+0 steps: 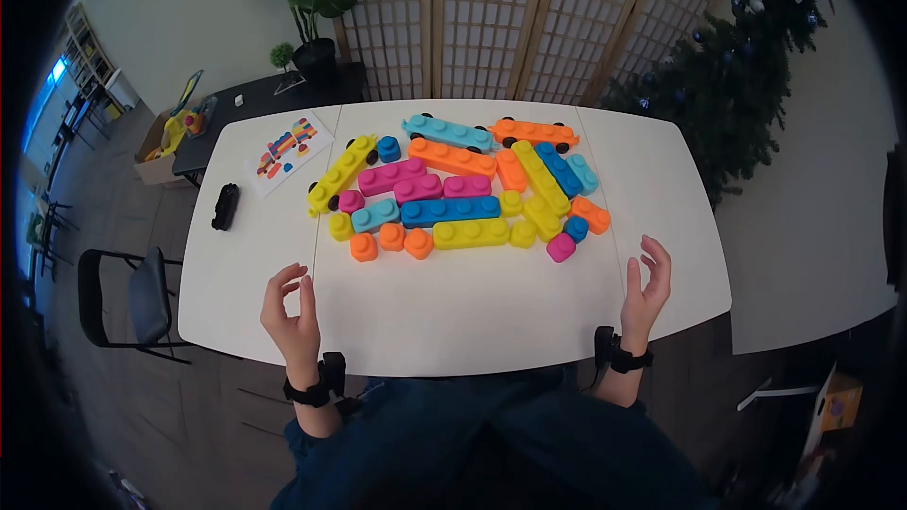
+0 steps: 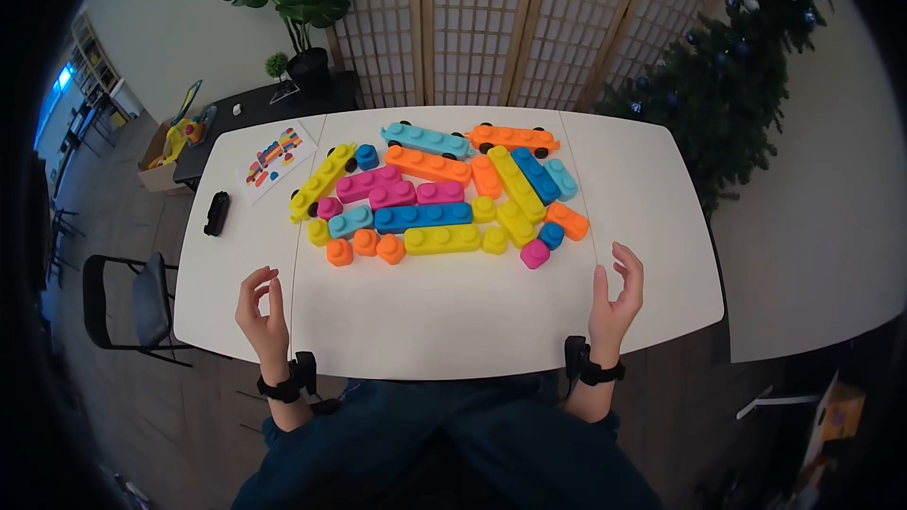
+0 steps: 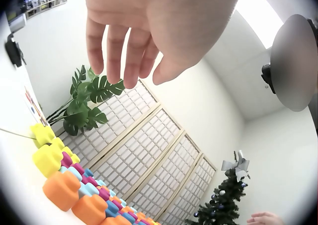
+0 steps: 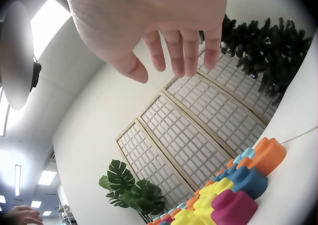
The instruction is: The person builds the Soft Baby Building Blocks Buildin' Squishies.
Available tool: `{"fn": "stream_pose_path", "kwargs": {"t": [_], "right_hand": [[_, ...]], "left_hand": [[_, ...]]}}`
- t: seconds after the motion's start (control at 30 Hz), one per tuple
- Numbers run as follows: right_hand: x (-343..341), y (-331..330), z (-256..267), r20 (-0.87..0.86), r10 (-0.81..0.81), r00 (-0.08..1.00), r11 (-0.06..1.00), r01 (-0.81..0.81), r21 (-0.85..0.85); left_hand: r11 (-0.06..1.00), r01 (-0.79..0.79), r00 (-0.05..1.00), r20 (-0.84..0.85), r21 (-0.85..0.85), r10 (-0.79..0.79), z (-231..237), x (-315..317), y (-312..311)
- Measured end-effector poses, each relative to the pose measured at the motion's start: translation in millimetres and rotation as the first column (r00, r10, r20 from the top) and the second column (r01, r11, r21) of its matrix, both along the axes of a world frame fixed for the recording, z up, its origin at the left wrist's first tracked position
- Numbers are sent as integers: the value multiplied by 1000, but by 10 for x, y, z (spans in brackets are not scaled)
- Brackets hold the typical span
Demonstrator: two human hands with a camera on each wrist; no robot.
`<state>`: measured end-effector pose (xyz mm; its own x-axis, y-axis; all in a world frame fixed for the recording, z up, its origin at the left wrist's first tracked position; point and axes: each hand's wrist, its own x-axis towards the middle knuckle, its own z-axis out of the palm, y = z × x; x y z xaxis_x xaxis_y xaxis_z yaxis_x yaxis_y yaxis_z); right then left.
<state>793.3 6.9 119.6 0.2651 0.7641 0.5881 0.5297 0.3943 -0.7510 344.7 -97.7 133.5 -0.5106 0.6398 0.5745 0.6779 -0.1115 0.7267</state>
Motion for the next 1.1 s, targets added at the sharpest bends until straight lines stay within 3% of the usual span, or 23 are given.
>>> {"fn": "stream_pose_path", "kwargs": {"t": [0.87,1.0,1.07,1.1], "right_hand": [[152,14,-111,42,-14,999,996,17,-84],[146,65,-93,52,-25,998,994,31,-109],[119,92,-104,76,-8,997,990,18,-140],[110,99,-105,98,9,995,985,8,-171]], "left_hand": [[996,-19,1000,20,-85,21,-106,-187,167],[969,10,999,54,-246,4,-7,-378,261],[931,26,958,-257,-364,-127,-19,-636,325],[937,11,973,-214,-350,-91,-10,-713,422]]}}
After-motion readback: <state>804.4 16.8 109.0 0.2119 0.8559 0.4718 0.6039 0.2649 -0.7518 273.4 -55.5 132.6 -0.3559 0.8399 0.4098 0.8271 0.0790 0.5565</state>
